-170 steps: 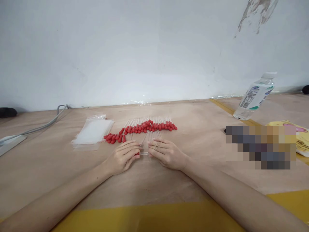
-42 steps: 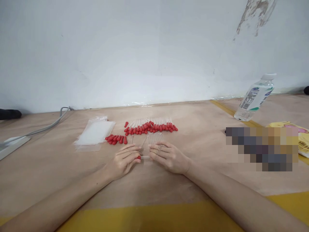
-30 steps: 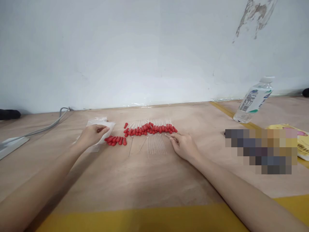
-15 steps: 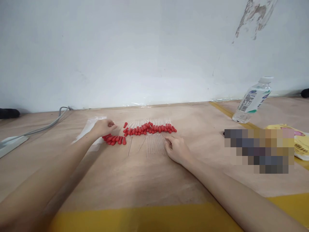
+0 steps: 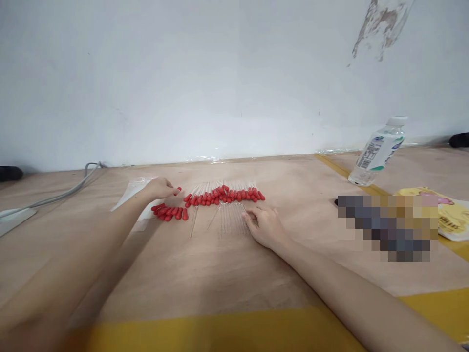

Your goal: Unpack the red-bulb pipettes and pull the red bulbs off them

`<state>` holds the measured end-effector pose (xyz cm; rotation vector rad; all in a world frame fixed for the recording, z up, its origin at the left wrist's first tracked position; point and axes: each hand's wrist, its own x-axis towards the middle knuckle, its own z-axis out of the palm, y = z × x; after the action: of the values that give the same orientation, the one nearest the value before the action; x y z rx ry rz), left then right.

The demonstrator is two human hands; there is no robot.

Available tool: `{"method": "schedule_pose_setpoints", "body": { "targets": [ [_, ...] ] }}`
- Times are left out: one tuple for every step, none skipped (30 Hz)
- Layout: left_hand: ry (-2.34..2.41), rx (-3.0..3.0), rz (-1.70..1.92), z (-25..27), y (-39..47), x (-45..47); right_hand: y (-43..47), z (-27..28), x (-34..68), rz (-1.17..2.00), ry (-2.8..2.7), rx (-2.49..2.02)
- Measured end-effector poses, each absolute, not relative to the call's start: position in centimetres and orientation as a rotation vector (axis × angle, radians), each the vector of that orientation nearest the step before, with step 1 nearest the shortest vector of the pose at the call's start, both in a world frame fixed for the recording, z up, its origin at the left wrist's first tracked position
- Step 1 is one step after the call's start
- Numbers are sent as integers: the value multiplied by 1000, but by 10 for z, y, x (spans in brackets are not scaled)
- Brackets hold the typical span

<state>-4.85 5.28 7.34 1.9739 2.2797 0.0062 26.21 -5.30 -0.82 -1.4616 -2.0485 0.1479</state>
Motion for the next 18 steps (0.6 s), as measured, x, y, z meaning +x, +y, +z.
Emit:
{"method": "schedule_pose_setpoints", "body": {
  "targets": [
    [2266,1978,-29,77,48,-54,-53,-8,262,145,-2049,-1458],
    [2252,1979,-67,81,43,-58,-52,-8,262,141,-2049,-1454],
    [2238,1977,-104,84,38,-61,-52,-8,261,134,-2050,-1447],
    [2224,1975,-137,86,34,-64,-52,-8,261,128,-2050,-1441],
    [2210,1972,-165,87,31,-65,-52,-8,261,126,-2048,-1438],
    [2199,1971,-184,87,29,-66,-52,-8,261,126,-2044,-1437],
    [2194,1973,-192,88,28,-66,-53,-8,261,126,-2039,-1436],
    [2197,1977,-188,88,29,-66,-53,-7,261,126,-2034,-1433],
    [2210,1984,-171,87,30,-65,-53,-7,262,125,-2029,-1430],
    [2228,1996,-140,87,31,-64,-54,-7,262,126,-2023,-1427],
    [2239,2014,-97,85,33,-62,-54,-7,262,128,-2018,-1427],
    [2237,2036,-47,84,34,-59,-54,-7,263,132,-2013,-1427],
    [2221,2057,6,81,36,-56,-54,-7,263,134,-2007,-1427],
    [2193,2072,51,78,37,-52,-54,-6,263,134,-2000,-1425],
    [2161,2079,86,75,38,-48,-54,-6,263,131,-1993,-1420],
    [2133,2075,110,71,39,-43,-54,-5,263,125,-1985,-1412],
    [2115,2063,126,67,40,-39,-54,-5,263,117,-1975,-1400],
    [2106,2047,136,64,41,-35,-54,-5,263,111,-1966,-1386]
  ]
}}
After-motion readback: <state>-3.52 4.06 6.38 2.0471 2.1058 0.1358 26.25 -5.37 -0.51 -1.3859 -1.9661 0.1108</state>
